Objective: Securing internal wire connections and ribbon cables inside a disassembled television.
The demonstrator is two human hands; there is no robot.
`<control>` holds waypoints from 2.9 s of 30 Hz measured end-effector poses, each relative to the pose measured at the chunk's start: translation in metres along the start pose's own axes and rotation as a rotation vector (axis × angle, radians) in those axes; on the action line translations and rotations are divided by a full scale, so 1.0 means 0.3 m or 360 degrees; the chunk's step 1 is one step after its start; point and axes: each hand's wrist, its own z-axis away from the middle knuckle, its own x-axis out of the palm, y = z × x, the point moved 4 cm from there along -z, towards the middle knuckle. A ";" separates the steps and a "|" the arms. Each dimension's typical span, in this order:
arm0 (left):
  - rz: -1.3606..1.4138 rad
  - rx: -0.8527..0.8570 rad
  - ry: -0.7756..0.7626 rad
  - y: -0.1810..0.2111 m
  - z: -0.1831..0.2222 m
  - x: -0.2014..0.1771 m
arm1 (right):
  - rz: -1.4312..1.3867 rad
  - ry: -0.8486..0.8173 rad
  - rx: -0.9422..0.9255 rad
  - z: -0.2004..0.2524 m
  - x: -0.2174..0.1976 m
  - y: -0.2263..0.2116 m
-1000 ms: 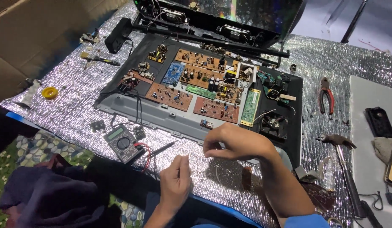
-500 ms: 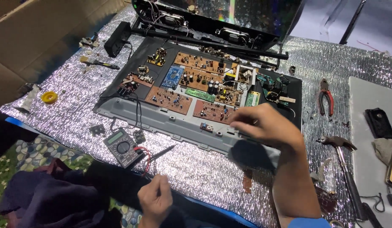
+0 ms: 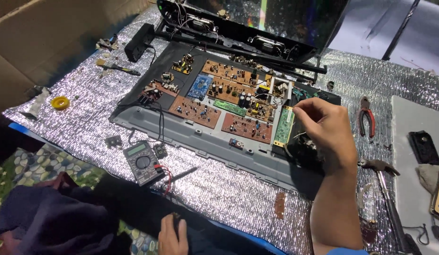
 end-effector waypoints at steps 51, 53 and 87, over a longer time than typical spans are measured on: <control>-0.0722 -0.0493 -0.0359 -0.247 0.003 0.211 | 0.0149 0.0329 -0.0581 -0.466 0.177 0.031; -0.0724 -0.0468 -0.0306 -0.270 0.005 0.223 | 0.0164 0.0292 -0.0576 -0.500 0.192 0.017; -0.0765 -0.0360 0.0189 -0.277 0.014 0.207 | 0.0679 -0.0123 -0.0238 -0.689 0.383 0.050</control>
